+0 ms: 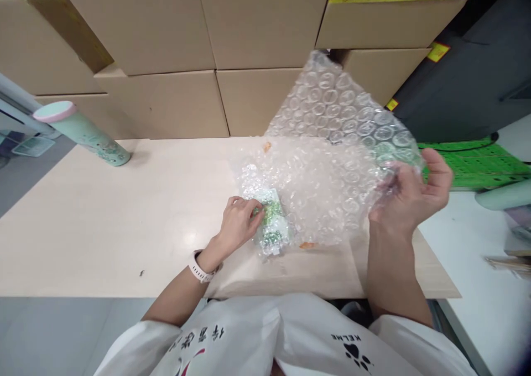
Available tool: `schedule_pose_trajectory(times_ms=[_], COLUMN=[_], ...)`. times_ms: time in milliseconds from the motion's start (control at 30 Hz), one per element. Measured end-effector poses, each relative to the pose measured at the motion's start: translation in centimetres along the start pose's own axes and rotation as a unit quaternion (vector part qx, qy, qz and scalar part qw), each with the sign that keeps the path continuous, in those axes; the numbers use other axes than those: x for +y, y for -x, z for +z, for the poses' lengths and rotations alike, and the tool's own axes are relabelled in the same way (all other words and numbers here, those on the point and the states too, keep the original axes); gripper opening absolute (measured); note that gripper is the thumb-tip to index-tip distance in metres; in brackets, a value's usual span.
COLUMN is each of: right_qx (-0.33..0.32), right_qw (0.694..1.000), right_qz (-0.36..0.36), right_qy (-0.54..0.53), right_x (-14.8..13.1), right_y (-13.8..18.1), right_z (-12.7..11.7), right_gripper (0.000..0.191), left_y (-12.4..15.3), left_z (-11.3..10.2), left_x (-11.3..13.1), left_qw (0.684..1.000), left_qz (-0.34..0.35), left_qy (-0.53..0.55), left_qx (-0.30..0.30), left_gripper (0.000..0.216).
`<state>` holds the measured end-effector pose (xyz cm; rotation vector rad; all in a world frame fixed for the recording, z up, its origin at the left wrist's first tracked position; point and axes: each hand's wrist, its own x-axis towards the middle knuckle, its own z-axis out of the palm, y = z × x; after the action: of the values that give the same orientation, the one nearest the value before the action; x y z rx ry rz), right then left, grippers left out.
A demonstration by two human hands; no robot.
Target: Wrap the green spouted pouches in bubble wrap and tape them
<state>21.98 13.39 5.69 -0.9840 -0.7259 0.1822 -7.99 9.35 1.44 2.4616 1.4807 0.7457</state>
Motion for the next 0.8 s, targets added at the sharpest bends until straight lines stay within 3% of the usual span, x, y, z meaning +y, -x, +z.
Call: schedule_pose_trajectory(times_ms=[67,100,167,233,300,367,400,467,533,567,633,733,800], right_qx=[0.035,0.046,0.036,-0.003,-0.091,-0.258,-0.345,-0.487,-0.573,-0.604,-0.638,-0.636,-0.642], right_qw=[0.988,0.965,0.892,0.838,0.831,0.820,0.794,0.707,0.635,0.622,0.639,0.707,0.731], right_qz=[-0.130,-0.213,-0.341,-0.386,-0.367,-0.293,-0.228,-0.099,-0.022,-0.004,0.026,0.102,0.138], right_qy=[0.080,0.148,0.296,0.386,0.409,0.420,0.446,0.504,0.517,0.499,0.430,0.293,0.186], right_x=[0.8,0.9,0.7,0.1,-0.2,-0.2,0.0,0.6,1.3,1.7,2.1,2.0,1.2], right_y=[-1.4,-1.8,-1.9,-0.9,0.9,3.0,4.0,5.3,5.7,5.7,5.3,4.7,4.9], right_z=[-1.2,-1.7,-2.3,-2.2,-1.4,-0.4,0.0,0.6,0.7,0.7,0.4,0.3,0.5], right_gripper=[0.025,0.028,0.035,0.033,0.028,0.028,0.029,0.031,0.031,0.031,0.029,0.026,0.030], left_y=[0.1,0.2,0.5,0.8,1.0,0.9,0.9,0.7,0.6,0.6,0.5,0.4,0.1], left_z=[0.3,0.5,0.8,1.1,1.5,1.7,1.8,2.0,2.3,2.5,2.9,3.3,3.2], left_x=[0.2,0.5,1.3,1.9,2.0,1.4,1.0,0.2,-0.6,-0.9,-1.4,-1.5,-1.2], left_qw=[1.000,0.999,0.995,0.993,0.995,0.995,0.992,0.976,0.943,0.922,0.877,0.822,0.794], left_qz=[0.020,0.039,0.078,0.087,0.055,-0.017,-0.059,-0.135,-0.179,-0.191,-0.208,-0.236,-0.248], left_qy=[-0.005,0.002,0.034,0.069,0.087,0.096,0.107,0.168,0.275,0.333,0.430,0.517,0.554], left_qx=[0.022,0.035,0.043,0.031,0.015,0.005,-0.002,-0.026,-0.049,-0.054,-0.051,-0.043,-0.037], left_gripper=[0.014,0.015,0.015,0.014,0.013,0.016,0.021,0.035,0.048,0.054,0.067,0.083,0.083])
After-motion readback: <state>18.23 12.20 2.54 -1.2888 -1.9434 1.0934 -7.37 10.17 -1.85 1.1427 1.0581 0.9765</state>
